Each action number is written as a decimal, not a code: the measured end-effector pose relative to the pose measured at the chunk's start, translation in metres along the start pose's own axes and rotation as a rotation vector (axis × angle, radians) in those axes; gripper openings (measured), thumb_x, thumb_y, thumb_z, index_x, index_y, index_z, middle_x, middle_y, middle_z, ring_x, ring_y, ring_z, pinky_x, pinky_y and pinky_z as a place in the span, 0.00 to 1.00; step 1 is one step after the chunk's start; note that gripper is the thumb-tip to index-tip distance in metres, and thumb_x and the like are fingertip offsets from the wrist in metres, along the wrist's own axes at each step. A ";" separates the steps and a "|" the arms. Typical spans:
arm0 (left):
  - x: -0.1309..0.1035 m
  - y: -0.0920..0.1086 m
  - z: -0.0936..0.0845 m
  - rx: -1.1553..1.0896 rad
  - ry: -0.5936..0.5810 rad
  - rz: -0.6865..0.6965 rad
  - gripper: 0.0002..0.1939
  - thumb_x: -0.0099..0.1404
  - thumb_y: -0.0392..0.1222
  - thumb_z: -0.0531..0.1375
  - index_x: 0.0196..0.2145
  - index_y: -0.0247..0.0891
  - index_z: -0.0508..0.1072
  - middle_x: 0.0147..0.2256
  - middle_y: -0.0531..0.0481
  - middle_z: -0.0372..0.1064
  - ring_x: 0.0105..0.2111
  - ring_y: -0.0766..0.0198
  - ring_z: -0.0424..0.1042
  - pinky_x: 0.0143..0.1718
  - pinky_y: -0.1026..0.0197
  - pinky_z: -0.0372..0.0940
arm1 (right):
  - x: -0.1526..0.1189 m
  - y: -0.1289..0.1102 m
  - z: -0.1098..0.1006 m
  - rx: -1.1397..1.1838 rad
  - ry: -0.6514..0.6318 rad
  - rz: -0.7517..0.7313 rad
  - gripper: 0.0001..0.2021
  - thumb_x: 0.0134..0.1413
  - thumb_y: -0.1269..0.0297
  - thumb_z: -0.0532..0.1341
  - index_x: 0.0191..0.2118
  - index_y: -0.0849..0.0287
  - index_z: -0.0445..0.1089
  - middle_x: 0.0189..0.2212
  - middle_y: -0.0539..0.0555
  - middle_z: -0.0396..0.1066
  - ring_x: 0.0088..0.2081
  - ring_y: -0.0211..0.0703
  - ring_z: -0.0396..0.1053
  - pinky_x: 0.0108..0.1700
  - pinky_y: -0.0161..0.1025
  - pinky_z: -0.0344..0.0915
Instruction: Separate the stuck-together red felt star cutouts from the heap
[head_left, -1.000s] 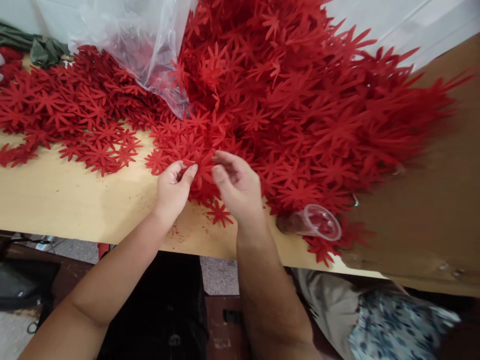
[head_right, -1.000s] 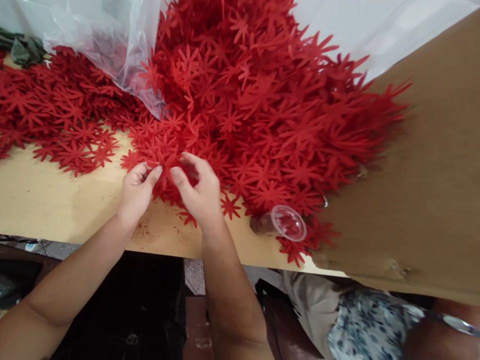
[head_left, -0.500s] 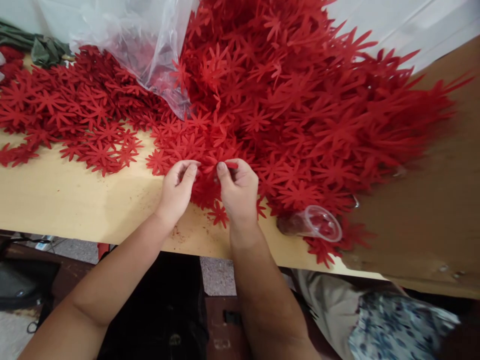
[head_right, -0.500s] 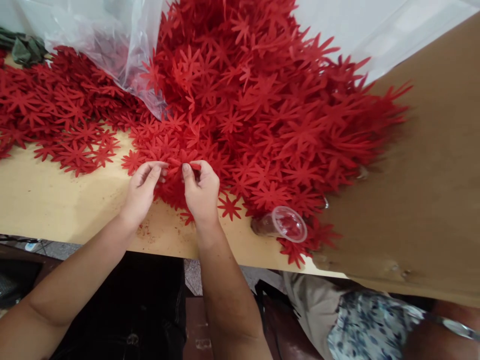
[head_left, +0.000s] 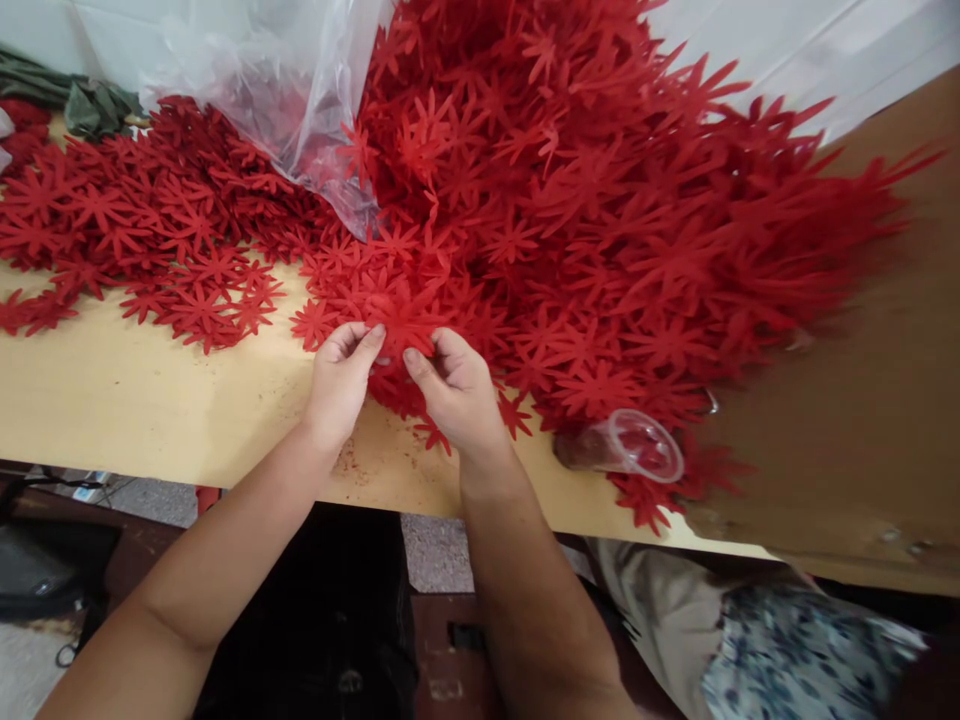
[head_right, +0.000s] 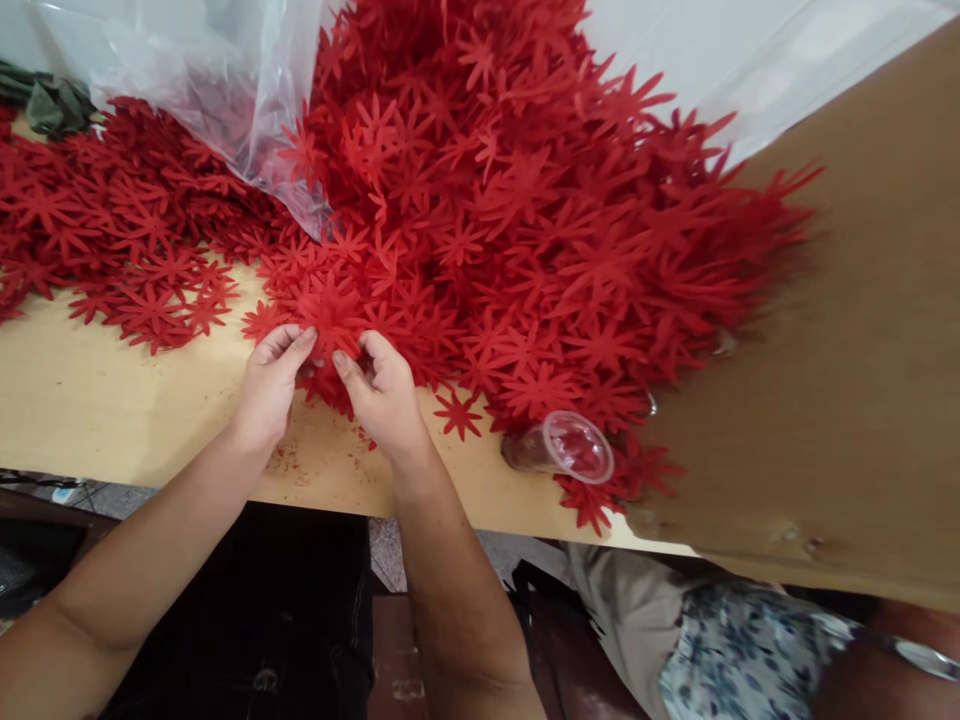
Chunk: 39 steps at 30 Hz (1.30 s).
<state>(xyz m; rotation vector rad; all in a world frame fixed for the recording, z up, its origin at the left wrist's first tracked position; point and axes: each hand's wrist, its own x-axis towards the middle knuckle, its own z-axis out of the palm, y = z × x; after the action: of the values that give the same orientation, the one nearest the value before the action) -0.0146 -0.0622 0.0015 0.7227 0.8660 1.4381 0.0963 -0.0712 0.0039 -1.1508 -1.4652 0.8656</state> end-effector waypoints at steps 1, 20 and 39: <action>0.001 0.000 0.000 -0.013 0.011 0.004 0.10 0.59 0.36 0.58 0.21 0.37 0.63 0.21 0.58 0.60 0.22 0.74 0.60 0.31 0.67 0.60 | -0.001 0.000 -0.001 -0.005 0.003 0.011 0.16 0.47 0.47 0.60 0.29 0.56 0.63 0.25 0.48 0.65 0.28 0.35 0.62 0.32 0.35 0.63; 0.003 -0.004 -0.001 0.121 -0.008 0.040 0.07 0.57 0.33 0.59 0.23 0.36 0.65 0.21 0.59 0.61 0.22 0.75 0.61 0.28 0.69 0.59 | 0.002 0.000 -0.012 -0.100 0.172 -0.049 0.18 0.50 0.51 0.60 0.45 0.54 0.66 0.41 0.56 0.71 0.43 0.44 0.69 0.48 0.45 0.66; -0.001 -0.007 0.001 0.076 -0.075 0.024 0.03 0.54 0.37 0.62 0.27 0.36 0.70 0.26 0.56 0.67 0.29 0.73 0.66 0.38 0.66 0.63 | 0.000 0.002 -0.010 -0.007 -0.039 0.009 0.10 0.48 0.56 0.62 0.28 0.58 0.66 0.24 0.47 0.66 0.27 0.33 0.63 0.33 0.35 0.63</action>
<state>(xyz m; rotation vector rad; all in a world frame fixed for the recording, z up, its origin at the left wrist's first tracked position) -0.0098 -0.0632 -0.0043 0.8412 0.8600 1.3969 0.1064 -0.0716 0.0040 -1.1521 -1.4967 0.8944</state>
